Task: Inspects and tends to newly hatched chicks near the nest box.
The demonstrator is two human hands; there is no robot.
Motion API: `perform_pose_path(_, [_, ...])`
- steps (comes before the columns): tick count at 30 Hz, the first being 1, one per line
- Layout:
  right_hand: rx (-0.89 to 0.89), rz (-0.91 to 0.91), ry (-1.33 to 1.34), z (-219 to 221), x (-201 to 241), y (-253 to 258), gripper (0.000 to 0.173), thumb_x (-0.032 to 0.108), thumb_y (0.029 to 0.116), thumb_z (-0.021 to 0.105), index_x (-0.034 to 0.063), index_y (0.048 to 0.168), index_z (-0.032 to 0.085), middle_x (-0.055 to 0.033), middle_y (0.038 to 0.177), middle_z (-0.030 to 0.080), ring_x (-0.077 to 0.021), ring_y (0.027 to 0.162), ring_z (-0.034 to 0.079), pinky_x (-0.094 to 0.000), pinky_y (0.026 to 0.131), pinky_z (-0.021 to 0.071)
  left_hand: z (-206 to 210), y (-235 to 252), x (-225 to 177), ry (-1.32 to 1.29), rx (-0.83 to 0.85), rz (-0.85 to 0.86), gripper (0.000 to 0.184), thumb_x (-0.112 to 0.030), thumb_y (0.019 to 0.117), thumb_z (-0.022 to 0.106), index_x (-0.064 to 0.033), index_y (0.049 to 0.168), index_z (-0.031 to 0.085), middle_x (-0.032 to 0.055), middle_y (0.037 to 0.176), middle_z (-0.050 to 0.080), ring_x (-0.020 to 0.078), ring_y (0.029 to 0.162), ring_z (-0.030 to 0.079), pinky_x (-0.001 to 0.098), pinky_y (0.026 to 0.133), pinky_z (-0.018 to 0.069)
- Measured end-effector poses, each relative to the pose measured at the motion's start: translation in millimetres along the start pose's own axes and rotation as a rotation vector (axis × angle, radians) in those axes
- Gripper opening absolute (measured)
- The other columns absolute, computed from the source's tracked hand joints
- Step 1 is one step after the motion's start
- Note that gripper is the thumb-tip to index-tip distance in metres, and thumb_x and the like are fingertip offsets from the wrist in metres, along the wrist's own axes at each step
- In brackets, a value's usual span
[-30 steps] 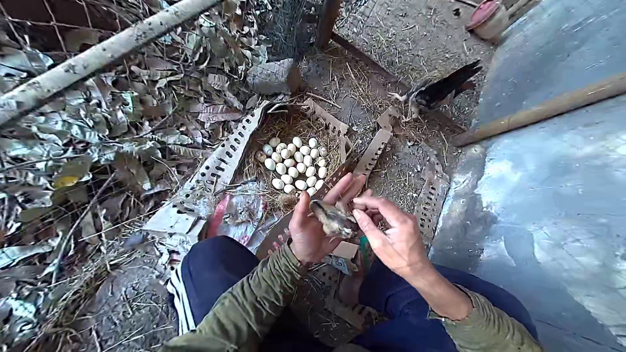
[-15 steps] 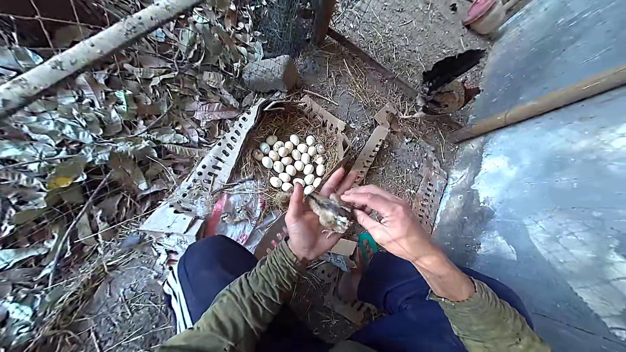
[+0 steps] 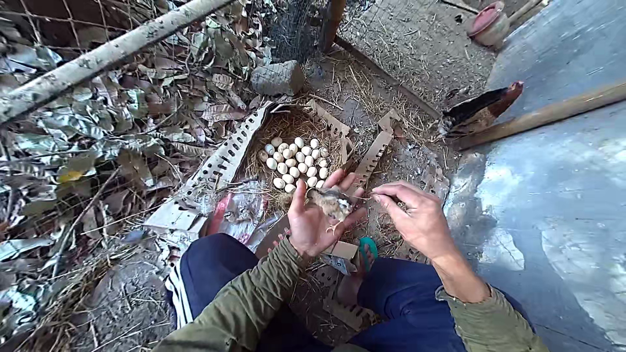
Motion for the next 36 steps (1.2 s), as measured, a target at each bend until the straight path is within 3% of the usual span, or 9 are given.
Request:
perform_pose_path(3, [0.109, 0.012, -0.233, -5, -5, -1, 0.021, 0.012, 0.0989, 0.059, 0.0065, 0.107, 0.078, -0.0110, 0.112, 0.074, -0.0205, 0.103, 0.071, -0.0361, 0.091, 0.0584, -5, 1, -3, 0.043, -0.054, 0.028, 0.090, -0.079, 0.0939, 0.010, -0.0210, 0.153, 0.045, 0.0134, 0.157, 0.046, 0.0358, 0.142, 0.046, 0.0591, 0.111, 0.0415])
perform_pose_path(6, [0.175, 0.025, -0.362, 4, -7, -4, 0.032, 0.011, 0.0981, 0.056, 0.0050, 0.124, 0.073, -0.0194, 0.133, 0.065, -0.0403, 0.120, 0.063, -0.0565, 0.101, 0.0505, -8, 2, -2, 0.108, -0.092, 0.040, 0.093, -0.079, 0.0938, 0.006, -0.0196, 0.153, 0.045, 0.0116, 0.157, 0.045, 0.0334, 0.143, 0.045, 0.0576, 0.112, 0.0407])
perform_pose_path(10, [0.047, -0.141, -0.229, 15, 29, -8, 0.040, 0.012, 0.0967, 0.050, 0.0060, 0.131, 0.069, -0.0147, 0.139, 0.064, -0.0328, 0.120, 0.064, -0.0506, 0.098, 0.0533, -8, 2, 1, 0.139, -0.051, 0.034, 0.093, -0.080, 0.0933, 0.011, -0.0175, 0.152, 0.047, 0.0115, 0.157, 0.046, 0.0325, 0.144, 0.043, 0.0576, 0.114, 0.0392])
perform_pose_path(12, [0.109, -0.191, -0.157, 33, 41, -13, 0.044, 0.010, 0.0983, 0.045, 0.0068, 0.139, 0.064, -0.0117, 0.145, 0.061, -0.0289, 0.125, 0.063, -0.0509, 0.100, 0.0518, -5, 1, 3, 0.137, -0.024, 0.034, 0.090, -0.080, 0.0929, 0.014, -0.0200, 0.150, 0.050, 0.0092, 0.150, 0.053, 0.0285, 0.136, 0.052, 0.0519, 0.108, 0.0466])
perform_pose_path(16, [0.294, -0.204, -0.204, 63, 43, -24, 0.053, 0.006, 0.0958, 0.043, 0.0070, 0.147, 0.055, -0.0100, 0.153, 0.053, -0.0281, 0.138, 0.055, -0.0514, 0.109, 0.0459, -6, 2, 4, 0.135, -0.016, 0.037, 0.097, -0.086, 0.0885, 0.010, -0.0216, 0.149, 0.050, 0.0094, 0.151, 0.053, 0.0269, 0.135, 0.054, 0.0486, 0.104, 0.0494])
perform_pose_path(24, [0.313, -0.147, -0.258, 60, 28, -28, 0.052, 0.008, 0.0937, 0.044, 0.0043, 0.144, 0.059, -0.0105, 0.145, 0.062, -0.0269, 0.132, 0.060, -0.0492, 0.109, 0.0469, -12, 5, -6, 0.168, -0.094, 0.079, 0.108, -0.087, 0.0852, -0.005, -0.0179, 0.152, 0.046, 0.0117, 0.150, 0.053, 0.0286, 0.135, 0.053, 0.0497, 0.107, 0.0459])
perform_pose_path(27, [0.189, -0.126, -0.223, 52, 27, -22, 0.046, 0.011, 0.0966, 0.045, 0.0013, 0.137, 0.064, -0.0132, 0.137, 0.067, -0.0288, 0.124, 0.066, -0.0475, 0.105, 0.0514, -9, 5, -6, 0.167, -0.107, 0.083, 0.106, -0.083, 0.0866, -0.009, -0.0178, 0.152, 0.042, 0.0123, 0.148, 0.053, 0.0285, 0.129, 0.056, 0.0486, 0.105, 0.0477])
perform_pose_path(32, [0.124, -0.111, -0.116, 56, 33, -17, 0.045, 0.026, 0.1026, 0.054, 0.0019, 0.139, 0.063, -0.0176, 0.143, 0.061, -0.0286, 0.131, 0.061, -0.0423, 0.110, 0.0497, -4, 6, -2, 0.178, -0.016, 0.084, 0.102, -0.082, 0.0883, -0.008, -0.0197, 0.155, 0.039, 0.0114, 0.151, 0.051, 0.0251, 0.131, 0.055, 0.0440, 0.103, 0.0494])
perform_pose_path(36, [0.111, -0.098, -0.140, 59, 27, -15, 0.043, 0.031, 0.1033, 0.056, 0.0005, 0.131, 0.068, -0.0174, 0.135, 0.067, -0.0292, 0.126, 0.064, -0.0404, 0.106, 0.0517, -5, 5, -1, 0.169, -0.030, 0.076, 0.101, -0.080, 0.0894, -0.009, -0.0195, 0.154, 0.041, 0.0107, 0.151, 0.051, 0.0238, 0.130, 0.056, 0.0414, 0.102, 0.0500])
Point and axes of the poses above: each hand's wrist, its own y-axis towards the middle knuckle, its own z-axis out of the palm, x = y × z, the point moved 8 cm from there along y, towards the middle knuckle
